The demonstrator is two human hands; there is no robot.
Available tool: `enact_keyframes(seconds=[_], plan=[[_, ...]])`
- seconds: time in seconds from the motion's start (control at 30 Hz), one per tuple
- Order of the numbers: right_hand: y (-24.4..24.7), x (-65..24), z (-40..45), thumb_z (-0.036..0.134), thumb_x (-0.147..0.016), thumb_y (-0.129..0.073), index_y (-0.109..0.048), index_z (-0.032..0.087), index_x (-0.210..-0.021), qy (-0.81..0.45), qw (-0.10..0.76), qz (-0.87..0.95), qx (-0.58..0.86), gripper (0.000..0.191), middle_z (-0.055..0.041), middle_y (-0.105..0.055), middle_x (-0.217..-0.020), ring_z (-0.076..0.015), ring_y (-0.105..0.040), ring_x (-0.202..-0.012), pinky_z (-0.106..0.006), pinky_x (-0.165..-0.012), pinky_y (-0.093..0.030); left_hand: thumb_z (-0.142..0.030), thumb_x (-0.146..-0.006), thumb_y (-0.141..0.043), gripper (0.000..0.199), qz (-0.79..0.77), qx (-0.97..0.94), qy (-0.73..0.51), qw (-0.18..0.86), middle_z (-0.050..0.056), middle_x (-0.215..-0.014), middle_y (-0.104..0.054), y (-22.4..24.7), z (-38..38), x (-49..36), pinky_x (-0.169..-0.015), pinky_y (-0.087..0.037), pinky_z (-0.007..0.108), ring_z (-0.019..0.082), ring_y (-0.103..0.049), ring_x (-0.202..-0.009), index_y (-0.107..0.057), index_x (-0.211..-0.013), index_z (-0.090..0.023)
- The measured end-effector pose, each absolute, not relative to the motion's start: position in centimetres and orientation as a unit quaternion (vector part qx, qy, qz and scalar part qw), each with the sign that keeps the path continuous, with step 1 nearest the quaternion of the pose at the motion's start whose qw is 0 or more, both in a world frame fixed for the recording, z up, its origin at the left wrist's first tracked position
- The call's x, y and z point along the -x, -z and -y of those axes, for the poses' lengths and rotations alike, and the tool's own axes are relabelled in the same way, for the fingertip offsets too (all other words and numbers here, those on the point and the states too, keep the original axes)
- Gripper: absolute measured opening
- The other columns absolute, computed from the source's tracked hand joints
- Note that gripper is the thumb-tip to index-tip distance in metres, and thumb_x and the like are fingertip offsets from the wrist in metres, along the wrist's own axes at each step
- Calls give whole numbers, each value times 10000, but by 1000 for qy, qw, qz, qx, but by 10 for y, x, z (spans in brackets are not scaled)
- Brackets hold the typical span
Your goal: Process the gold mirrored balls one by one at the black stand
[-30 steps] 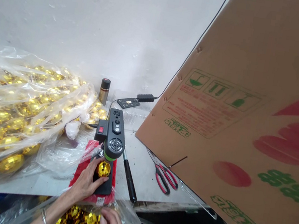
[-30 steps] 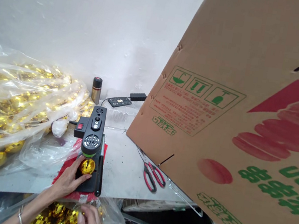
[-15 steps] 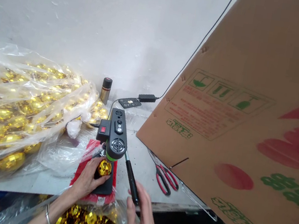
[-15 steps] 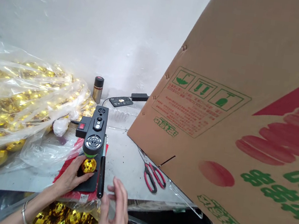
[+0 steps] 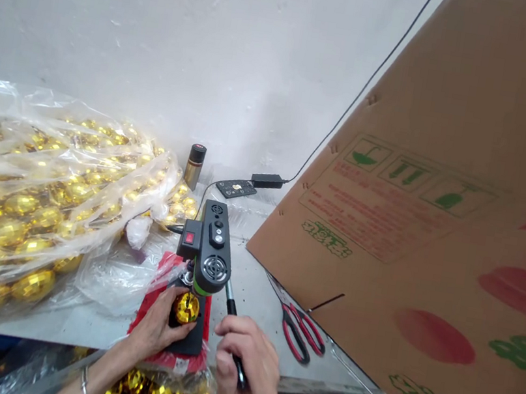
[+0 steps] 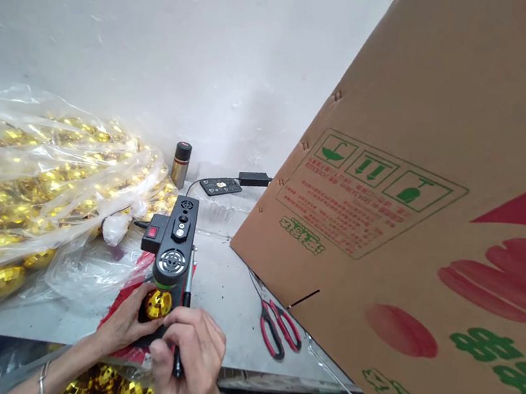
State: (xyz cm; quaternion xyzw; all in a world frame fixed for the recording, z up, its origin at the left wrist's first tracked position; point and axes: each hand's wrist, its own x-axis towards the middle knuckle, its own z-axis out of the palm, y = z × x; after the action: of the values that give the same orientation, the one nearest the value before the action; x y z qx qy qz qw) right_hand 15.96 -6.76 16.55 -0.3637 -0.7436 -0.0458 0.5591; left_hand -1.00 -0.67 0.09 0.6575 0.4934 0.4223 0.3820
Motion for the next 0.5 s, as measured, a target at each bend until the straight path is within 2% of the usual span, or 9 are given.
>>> enact_keyframes(seconds=[0.13,0.37,0.5], plan=[[-145,-152,64,171,-1085,-410,-514,241,-821,79,571,727,371,293,12,-593,-671,-121,-556,-565,-253,-543,-458,-413,-766,-825,522,-491,-659,-430,375,134,-1187,-786,3,8,8,-1020,-622,578,371,-762,-1109,-687,-1226,-209],[-100,-140,64,163,-1090,-363,-523,252,-838,98,643,655,385,312,39,-559,-676,-121,-531,-550,-314,-673,-530,-359,-738,-825,523,-494,-659,-425,376,131,-1198,-789,-3,9,7,-1027,-619,576,377,-755,-1133,-687,-1223,-222],[-85,-135,64,193,-1090,-376,-525,251,-838,65,663,629,401,298,31,-566,-689,-127,-543,-570,-323,-673,-526,-336,-738,-817,502,-498,-659,-419,377,134,-1190,-791,-7,10,7,-1025,-621,578,378,-757,-1129,-689,-1210,-222]])
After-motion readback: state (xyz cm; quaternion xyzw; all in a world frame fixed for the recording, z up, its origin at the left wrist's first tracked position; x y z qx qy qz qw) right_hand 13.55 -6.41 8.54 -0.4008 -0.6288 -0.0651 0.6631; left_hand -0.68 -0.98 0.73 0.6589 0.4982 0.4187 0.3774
